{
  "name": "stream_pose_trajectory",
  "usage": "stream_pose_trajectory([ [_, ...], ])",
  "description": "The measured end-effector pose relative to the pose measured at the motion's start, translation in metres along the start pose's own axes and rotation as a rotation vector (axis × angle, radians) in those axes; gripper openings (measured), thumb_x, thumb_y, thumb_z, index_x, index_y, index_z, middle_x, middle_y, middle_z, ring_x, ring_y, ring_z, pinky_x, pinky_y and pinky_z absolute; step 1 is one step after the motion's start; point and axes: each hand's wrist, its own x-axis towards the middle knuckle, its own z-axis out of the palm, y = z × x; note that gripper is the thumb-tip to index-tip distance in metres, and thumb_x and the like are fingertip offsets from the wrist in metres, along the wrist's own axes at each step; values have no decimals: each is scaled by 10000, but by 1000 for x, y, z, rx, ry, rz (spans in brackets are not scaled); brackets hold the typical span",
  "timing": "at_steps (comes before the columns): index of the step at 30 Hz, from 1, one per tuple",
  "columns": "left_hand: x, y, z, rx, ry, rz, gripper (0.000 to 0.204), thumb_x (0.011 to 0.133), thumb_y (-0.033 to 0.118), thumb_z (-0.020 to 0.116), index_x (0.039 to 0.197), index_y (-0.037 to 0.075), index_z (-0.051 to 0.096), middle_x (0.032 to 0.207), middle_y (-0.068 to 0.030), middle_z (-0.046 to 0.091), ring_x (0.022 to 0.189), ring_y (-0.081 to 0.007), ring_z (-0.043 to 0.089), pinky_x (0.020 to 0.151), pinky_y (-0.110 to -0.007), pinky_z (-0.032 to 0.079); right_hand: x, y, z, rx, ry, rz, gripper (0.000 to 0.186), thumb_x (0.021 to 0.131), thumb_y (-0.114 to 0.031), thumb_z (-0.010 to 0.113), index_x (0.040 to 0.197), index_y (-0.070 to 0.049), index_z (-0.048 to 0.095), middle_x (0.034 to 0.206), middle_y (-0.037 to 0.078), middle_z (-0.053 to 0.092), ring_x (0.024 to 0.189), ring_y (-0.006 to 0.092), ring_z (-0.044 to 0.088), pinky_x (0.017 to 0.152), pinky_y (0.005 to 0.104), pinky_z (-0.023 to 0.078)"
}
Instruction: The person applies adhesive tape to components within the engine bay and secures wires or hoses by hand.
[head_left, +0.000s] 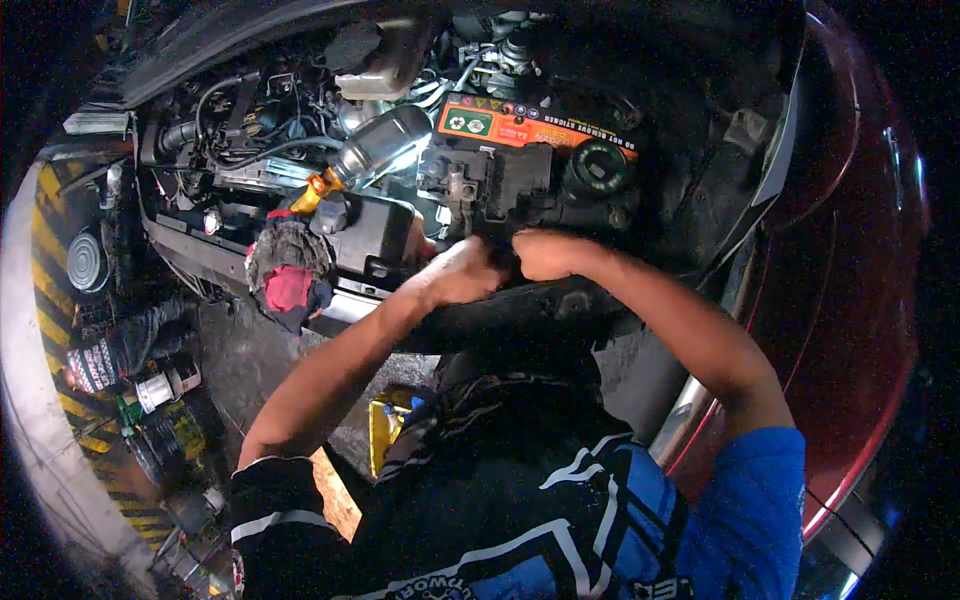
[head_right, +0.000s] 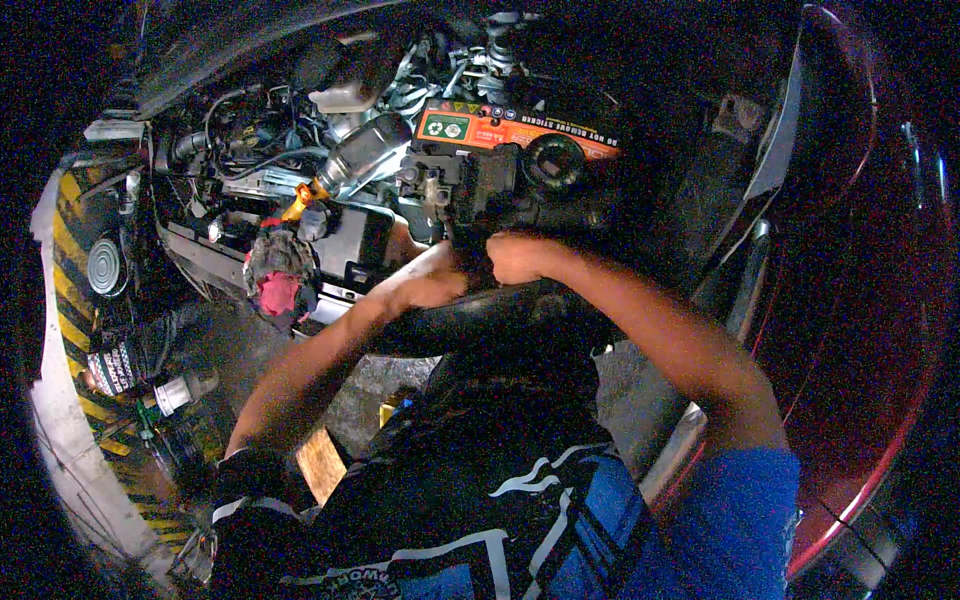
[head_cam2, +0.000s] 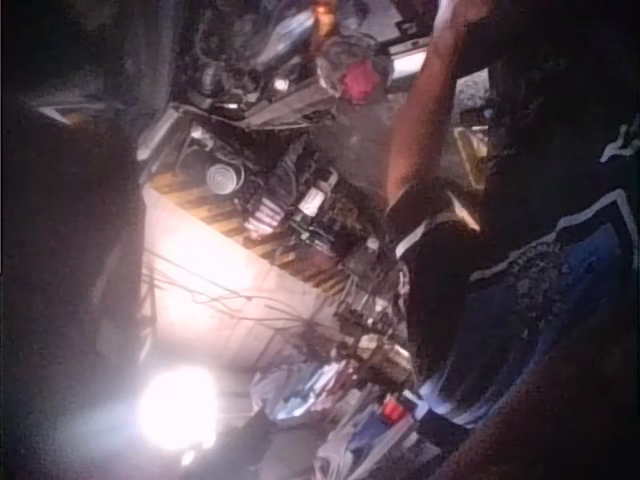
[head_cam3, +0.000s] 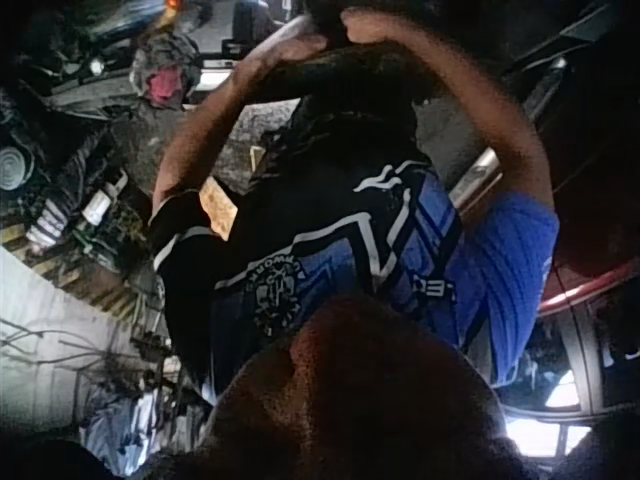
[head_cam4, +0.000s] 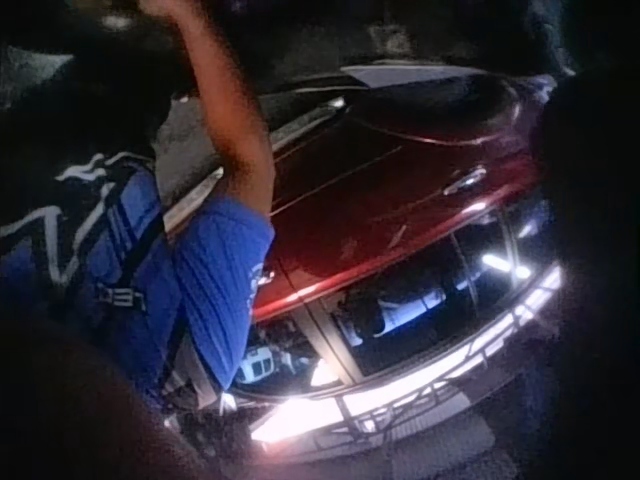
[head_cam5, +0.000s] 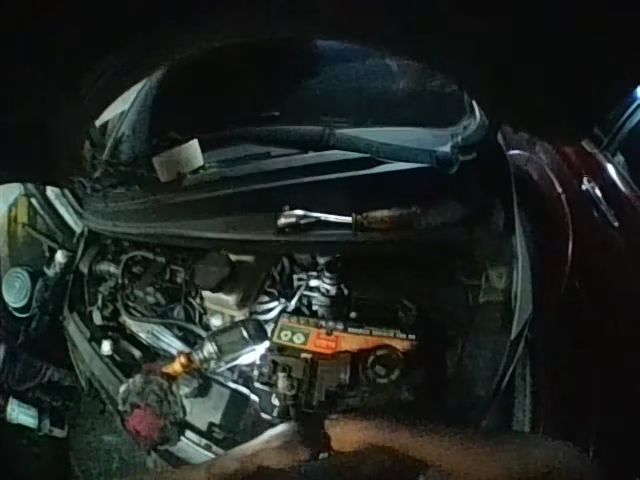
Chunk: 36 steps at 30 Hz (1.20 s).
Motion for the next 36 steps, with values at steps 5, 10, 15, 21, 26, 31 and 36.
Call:
stream_pose_trajectory([
  [5,9,2,-13,409,-389,96,210,755,187,586,835,44,717,848,-167,694,893,-351,661,787,-429,507,-9,14,4,240,160,66,361,827,-92,521,1104,125,600,1189,330,599,1121,429,594,936,480,469],
  [10,-21,-38,31,261,-53,211,188,760,201,616,845,70,720,864,-104,711,875,-299,671,758,-421,506,-62,-15,-12,144,158,-68,477,1006,-365,447,1320,-21,552,1411,255,477,1310,371,456,1102,442,355],
  [15,-7,-31,23,-72,-86,-363,209,763,169,642,946,76,683,840,-172,682,819,-399,667,643,-462,534,-139,-11,4,226,628,67,416,1006,-347,481,1294,-66,584,1302,200,582,1226,377,528,1056,442,405],
  [21,-4,-36,2,-26,-225,-147,240,782,250,604,941,86,678,891,-154,674,811,-344,653,668,-460,514,-163,30,45,181,1135,171,294,984,-242,538,1198,-68,639,1198,155,644,1157,362,570,1066,447,394],
  [26,10,-9,-35,-1149,-199,-503,537,972,594,479,1081,101,660,818,-5,635,746,-182,591,678,-320,458,-149,49,67,280,1323,181,247,975,-207,548,1139,-65,668,1140,147,660,1091,358,591,1032,464,403],
  [31,-11,-30,-13,-1017,-277,-752,416,1010,435,497,1139,74,657,1021,-56,661,877,-147,574,730,-284,446,-132,53,68,241,1440,183,202,955,-174,576,1084,-64,686,1116,141,671,1067,340,604,967,457,434],
  [36,17,7,-44,-749,-232,-570,478,951,411,581,1265,52,583,1183,-133,645,1080,-232,584,885,-345,459,-125,55,69,71,1531,156,166,933,-68,548,1008,-12,685,996,126,689,914,313,623,848,395,460],
])
